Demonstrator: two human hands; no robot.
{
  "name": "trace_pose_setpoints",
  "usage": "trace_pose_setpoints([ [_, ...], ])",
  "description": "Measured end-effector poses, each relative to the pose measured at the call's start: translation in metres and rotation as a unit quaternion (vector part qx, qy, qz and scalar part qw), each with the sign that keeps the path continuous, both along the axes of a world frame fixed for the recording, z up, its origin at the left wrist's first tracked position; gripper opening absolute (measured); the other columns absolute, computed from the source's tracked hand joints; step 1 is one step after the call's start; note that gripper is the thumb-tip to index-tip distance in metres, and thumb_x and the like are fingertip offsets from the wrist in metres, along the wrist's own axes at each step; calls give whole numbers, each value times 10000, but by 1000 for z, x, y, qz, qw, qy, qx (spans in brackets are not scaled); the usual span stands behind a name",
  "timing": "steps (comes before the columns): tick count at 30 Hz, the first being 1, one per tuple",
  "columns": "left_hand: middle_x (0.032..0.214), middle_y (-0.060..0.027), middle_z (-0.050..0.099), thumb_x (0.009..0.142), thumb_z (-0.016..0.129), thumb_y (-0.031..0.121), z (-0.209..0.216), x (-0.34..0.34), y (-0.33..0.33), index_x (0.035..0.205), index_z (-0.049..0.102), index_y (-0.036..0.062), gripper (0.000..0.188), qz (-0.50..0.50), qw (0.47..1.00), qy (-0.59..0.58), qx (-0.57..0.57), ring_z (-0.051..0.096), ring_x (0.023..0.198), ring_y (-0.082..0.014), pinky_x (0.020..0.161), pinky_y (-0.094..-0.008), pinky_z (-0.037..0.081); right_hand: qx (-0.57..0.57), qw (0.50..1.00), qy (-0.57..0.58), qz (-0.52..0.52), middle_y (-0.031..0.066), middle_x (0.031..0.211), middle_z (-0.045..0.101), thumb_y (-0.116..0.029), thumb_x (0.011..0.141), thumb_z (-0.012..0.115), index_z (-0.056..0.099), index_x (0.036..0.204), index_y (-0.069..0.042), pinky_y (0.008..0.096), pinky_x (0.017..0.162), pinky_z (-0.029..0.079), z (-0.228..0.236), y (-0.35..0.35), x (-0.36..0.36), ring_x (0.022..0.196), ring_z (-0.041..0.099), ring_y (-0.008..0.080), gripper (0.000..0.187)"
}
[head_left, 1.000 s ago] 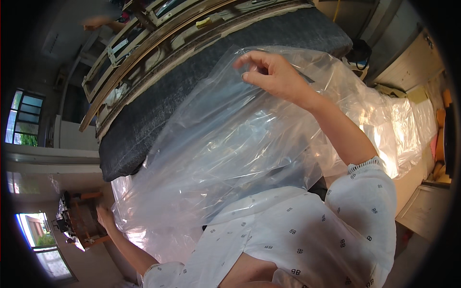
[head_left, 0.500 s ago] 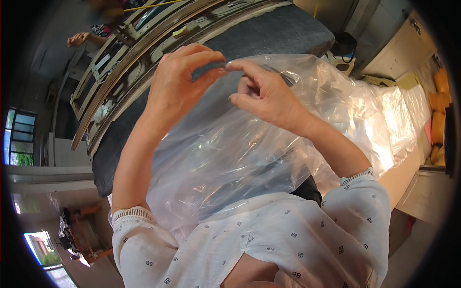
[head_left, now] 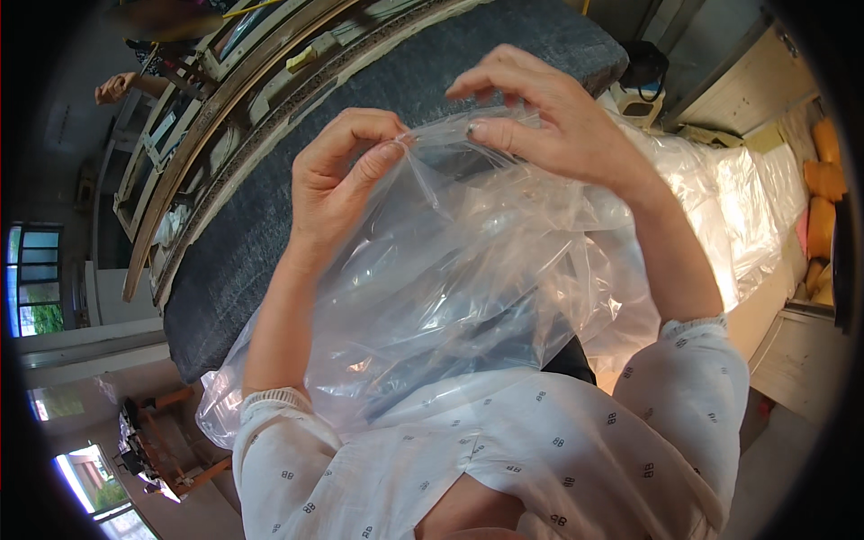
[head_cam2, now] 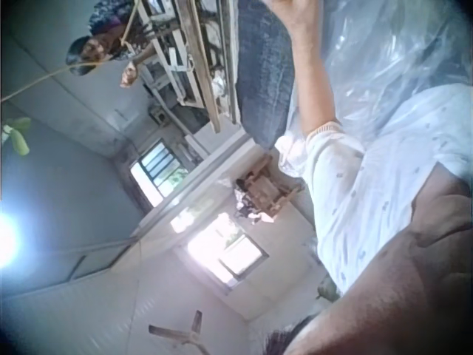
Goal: Wrapping a large dark object with clear plastic film in a workshop setting.
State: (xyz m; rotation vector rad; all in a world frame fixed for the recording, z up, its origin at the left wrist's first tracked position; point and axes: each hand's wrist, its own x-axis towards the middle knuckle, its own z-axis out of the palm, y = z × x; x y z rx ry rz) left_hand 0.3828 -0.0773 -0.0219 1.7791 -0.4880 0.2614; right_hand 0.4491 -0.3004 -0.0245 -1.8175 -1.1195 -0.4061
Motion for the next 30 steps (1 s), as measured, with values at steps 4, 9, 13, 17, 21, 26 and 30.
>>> trace_pose_setpoints([
  [4,889,-51,555,888,498,77,-9,-7,-7,921,495,31,57,8,984,41,-172,567,812,-121,764,-240,435,-120,984,18,129,33,729,503,-109,750,585,533,872,-31,262,606,391,6,11,10,681,488,115,154],
  [9,794,-12,494,916,459,148,-27,-25,-4,911,420,76,82,132,936,27,-324,457,616,-65,570,-180,398,-161,921,289,205,-18,643,416,-165,752,611,529,810,-36,242,524,344,25,47,-27,594,392,59,163],
  [13,820,1,481,918,438,105,-36,-67,14,903,432,82,28,247,929,-72,-265,409,708,-45,625,-177,357,-328,819,333,333,-32,554,409,-211,782,614,569,778,-42,235,503,352,25,59,-52,539,404,56,175],
  [17,822,1,476,918,430,92,-24,-126,76,883,446,87,39,405,894,-92,-169,412,730,-55,674,-192,358,-404,628,488,452,-5,594,537,-315,860,553,616,773,-30,225,542,402,29,51,-65,556,497,82,305],
  [21,813,-7,465,922,430,121,-12,-197,168,882,461,64,77,581,794,-151,91,439,757,-95,724,-227,378,-375,526,543,537,-3,621,561,-336,876,519,629,780,-25,219,584,408,25,42,-77,606,514,78,344],
  [26,825,-126,508,913,433,149,1,-334,310,876,459,7,149,702,612,-90,352,510,760,-247,703,-330,414,-510,532,510,444,4,680,605,-317,883,475,634,729,-32,255,607,426,23,15,-86,650,537,100,361],
  [30,835,-183,502,899,440,157,0,-395,385,899,463,1,157,720,539,-84,429,494,784,-353,715,-372,407,-735,622,198,183,86,770,648,-285,727,550,665,798,-96,348,671,466,-2,-18,-100,750,614,226,232],
])
